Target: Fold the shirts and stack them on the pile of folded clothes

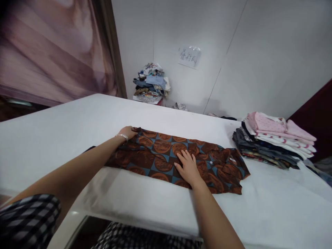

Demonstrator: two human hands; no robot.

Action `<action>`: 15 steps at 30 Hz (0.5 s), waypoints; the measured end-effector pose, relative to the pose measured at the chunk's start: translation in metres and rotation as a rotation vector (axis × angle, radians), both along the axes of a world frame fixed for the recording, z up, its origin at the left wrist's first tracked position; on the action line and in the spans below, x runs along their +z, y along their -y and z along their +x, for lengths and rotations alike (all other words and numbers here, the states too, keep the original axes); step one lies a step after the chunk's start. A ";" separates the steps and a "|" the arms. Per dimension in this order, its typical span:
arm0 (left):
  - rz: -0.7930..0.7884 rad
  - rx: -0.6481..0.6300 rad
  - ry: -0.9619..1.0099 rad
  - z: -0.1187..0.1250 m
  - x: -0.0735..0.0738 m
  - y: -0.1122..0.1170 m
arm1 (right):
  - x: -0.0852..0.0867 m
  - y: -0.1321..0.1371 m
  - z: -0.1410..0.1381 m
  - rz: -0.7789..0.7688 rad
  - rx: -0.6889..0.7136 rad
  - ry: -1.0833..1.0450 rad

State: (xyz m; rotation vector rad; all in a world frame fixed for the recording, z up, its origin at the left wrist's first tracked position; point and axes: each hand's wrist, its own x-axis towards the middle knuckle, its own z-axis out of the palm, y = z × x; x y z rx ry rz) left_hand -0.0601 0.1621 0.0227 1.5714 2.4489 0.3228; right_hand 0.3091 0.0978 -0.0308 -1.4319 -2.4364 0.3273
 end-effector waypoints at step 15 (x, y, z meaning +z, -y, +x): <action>-0.227 -0.055 -0.073 -0.048 -0.007 0.021 | 0.011 0.002 -0.003 -0.062 0.008 0.013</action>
